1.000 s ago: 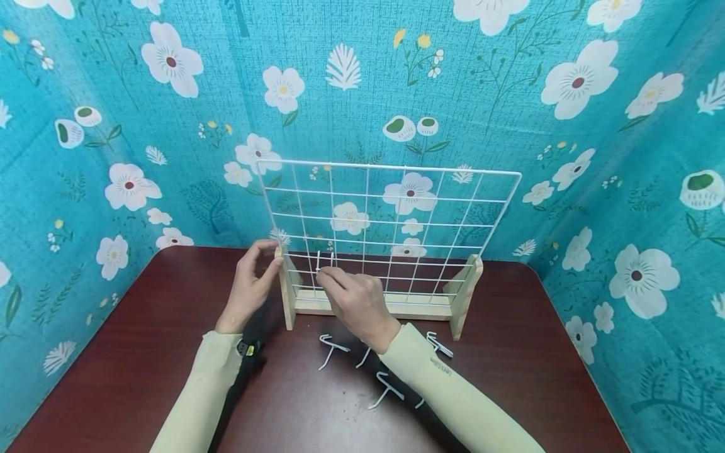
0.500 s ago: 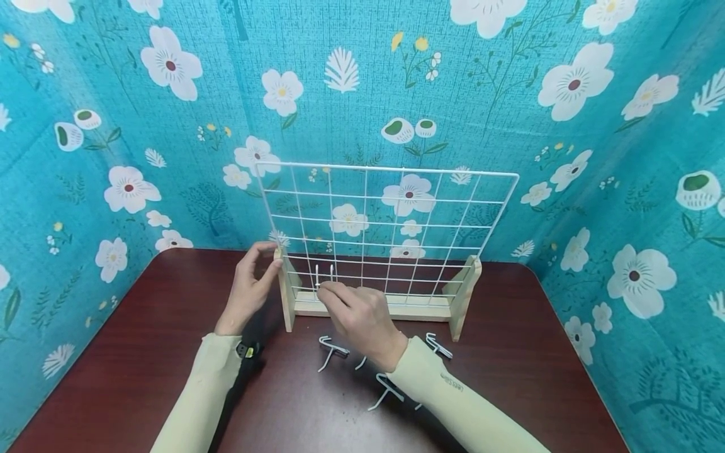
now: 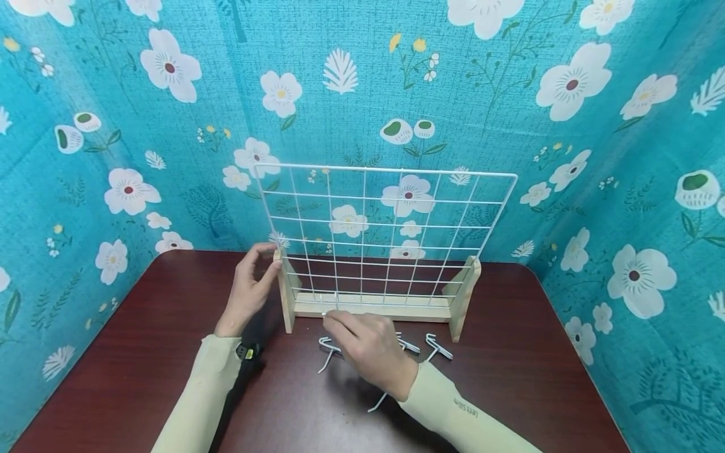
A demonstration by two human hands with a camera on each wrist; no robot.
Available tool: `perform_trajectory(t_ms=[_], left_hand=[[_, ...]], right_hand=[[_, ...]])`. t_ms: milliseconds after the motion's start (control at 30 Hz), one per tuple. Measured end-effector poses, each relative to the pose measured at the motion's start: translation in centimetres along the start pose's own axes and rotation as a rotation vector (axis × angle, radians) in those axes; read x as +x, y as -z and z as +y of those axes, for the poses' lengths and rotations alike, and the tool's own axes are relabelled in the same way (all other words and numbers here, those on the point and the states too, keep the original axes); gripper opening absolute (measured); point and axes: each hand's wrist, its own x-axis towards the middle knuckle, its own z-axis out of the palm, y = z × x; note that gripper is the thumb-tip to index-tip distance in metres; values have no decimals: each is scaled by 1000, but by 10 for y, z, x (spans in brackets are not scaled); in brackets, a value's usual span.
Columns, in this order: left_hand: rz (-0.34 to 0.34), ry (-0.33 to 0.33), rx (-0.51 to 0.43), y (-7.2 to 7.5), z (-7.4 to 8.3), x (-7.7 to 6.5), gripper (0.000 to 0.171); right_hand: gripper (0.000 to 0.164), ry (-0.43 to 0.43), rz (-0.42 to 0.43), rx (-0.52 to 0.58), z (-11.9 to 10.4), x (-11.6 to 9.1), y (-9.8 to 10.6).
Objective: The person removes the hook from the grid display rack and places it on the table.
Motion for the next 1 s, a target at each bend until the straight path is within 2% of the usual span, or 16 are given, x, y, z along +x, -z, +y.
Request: perform_trajectory(t_ms=[367, 600, 1000], left_hand=[[6, 12, -2, 1, 0, -1, 31], [3, -9, -22, 0, -1, 0, 31], [9, -3, -27, -2, 0, 0, 31]], right_hand=[[24, 75, -1, 1, -7, -15, 5], [26, 89, -40, -6, -7, -22, 8], [31, 136, -93, -12, -16, -36, 7]])
